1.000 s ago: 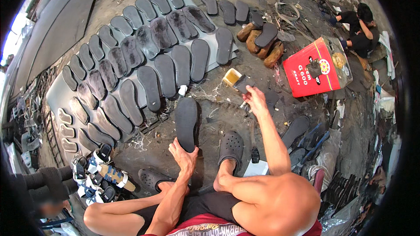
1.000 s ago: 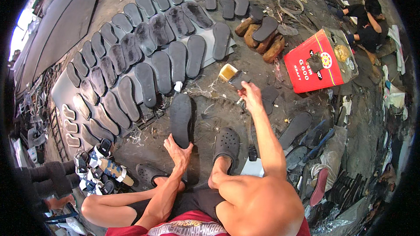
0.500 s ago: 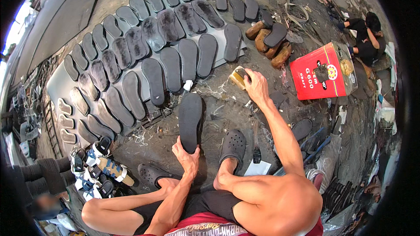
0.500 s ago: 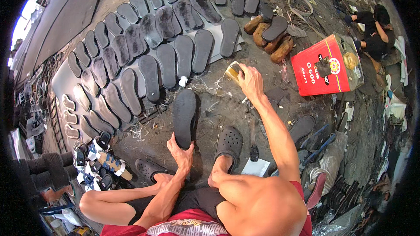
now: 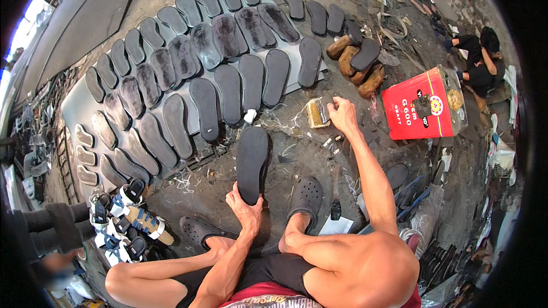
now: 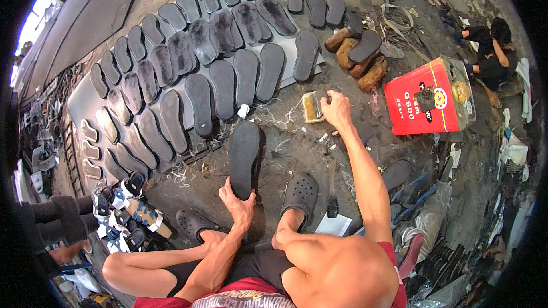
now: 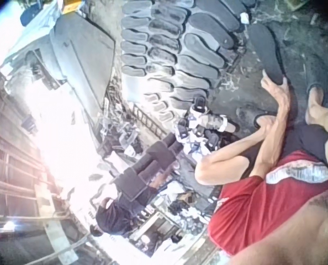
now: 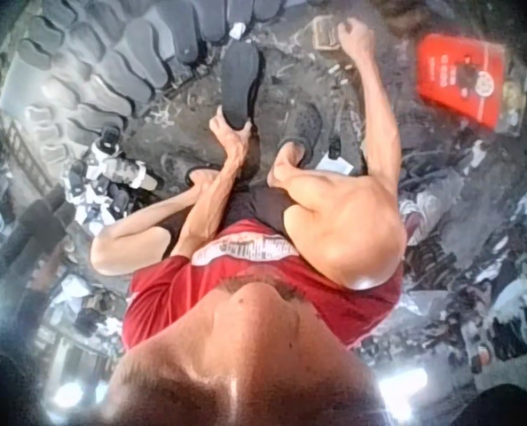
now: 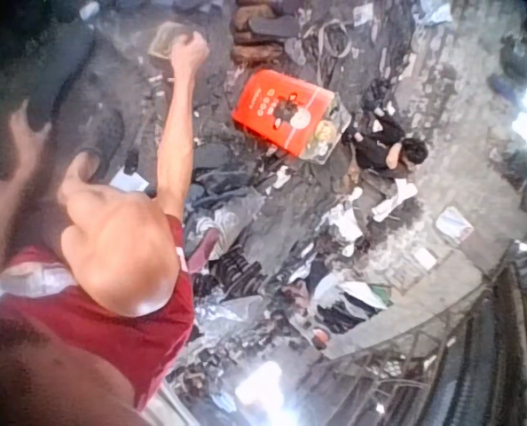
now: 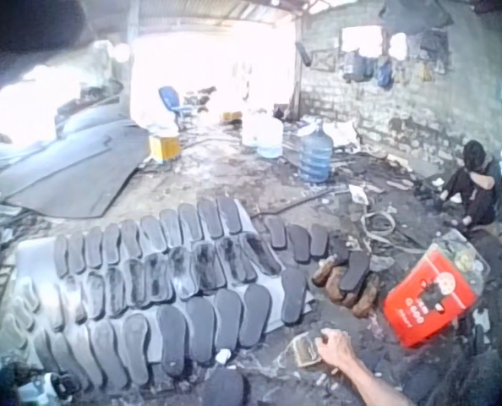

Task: The person sits on the ground and applies glue to the bottom of black shoe soles using a brush. They repeatedly dip the brush into a container and spread the adhesive across the sole surface, then place the treated soles aside.

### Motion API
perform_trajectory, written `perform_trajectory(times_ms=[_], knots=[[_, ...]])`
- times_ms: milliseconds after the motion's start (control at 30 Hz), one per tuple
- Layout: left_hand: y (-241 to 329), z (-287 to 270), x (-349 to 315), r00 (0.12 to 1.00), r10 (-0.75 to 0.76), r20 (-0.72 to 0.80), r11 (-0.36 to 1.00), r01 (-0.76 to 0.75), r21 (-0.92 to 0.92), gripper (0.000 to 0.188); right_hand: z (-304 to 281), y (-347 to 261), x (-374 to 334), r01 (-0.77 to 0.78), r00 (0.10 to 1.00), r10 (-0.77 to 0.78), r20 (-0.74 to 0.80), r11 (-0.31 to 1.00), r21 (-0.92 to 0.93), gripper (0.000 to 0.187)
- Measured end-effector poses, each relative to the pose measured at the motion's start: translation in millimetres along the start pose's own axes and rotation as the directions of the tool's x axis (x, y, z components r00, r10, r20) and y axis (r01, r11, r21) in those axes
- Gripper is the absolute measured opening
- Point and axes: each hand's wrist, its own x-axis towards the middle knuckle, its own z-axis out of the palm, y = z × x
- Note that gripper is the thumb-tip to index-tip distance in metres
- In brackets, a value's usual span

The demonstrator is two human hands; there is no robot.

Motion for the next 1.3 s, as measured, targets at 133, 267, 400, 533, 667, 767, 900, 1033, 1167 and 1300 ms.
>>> perform_trajectory(times_ms=[133,267,400,533,667,767,900,1033,1167,1300], knots=[[7,7,0,1.0,0.011,-0.007,1.0,-0.011,-0.025,0.095,-21,40,3,-0.331,0.941,0.281,0.19,0.882,0.336,0.04],[3,4,-1,1.0,0.0,-0.025,0.999,-0.001,-0.037,0.095,-21,51,-28,-0.471,0.879,0.384,0.283,0.611,0.636,0.033],[5,3,0,1.0,0.008,-0.003,0.999,-0.008,-0.032,0.096,-5,53,-84,-0.5,0.858,0.341,0.384,0.724,0.475,0.024],[-2,10,-1,0.999,0.038,-0.025,0.999,-0.039,-0.039,0.096,-10,43,-95,-0.499,0.866,0.241,0.439,0.48,0.721,0.022],[0,16,2,0.999,0.048,-0.003,0.997,-0.048,-0.062,0.093,-6,40,-95,-0.444,0.895,0.386,0.224,0.719,0.535,0.026],[-7,10,5,0.999,0.034,-0.01,0.997,-0.034,-0.066,0.092,-15,0,-108,-0.508,0.837,0.199,0.509,0.629,0.589,0.026],[-8,8,5,0.998,0.059,-0.02,0.998,-0.06,-0.034,0.097,-31,-65,-106,-0.533,0.823,0.035,0.567,0.389,0.751,0.05],[8,2,-1,0.997,0.053,-0.059,0.999,-0.052,0.006,0.109,-29,-126,-107,-0.503,0.824,-0.07,0.562,0.363,0.784,0.076],[14,-11,-10,0.992,0.073,-0.1,0.996,-0.067,0.059,0.106,5,-155,-122,-0.449,0.823,-0.145,0.55,0.429,0.784,0.049],[22,-6,-9,0.999,0.024,-0.047,0.999,-0.023,0.036,0.096,75,-147,-148,-0.224,0.931,-0.139,0.338,0.516,0.827,0.035]])
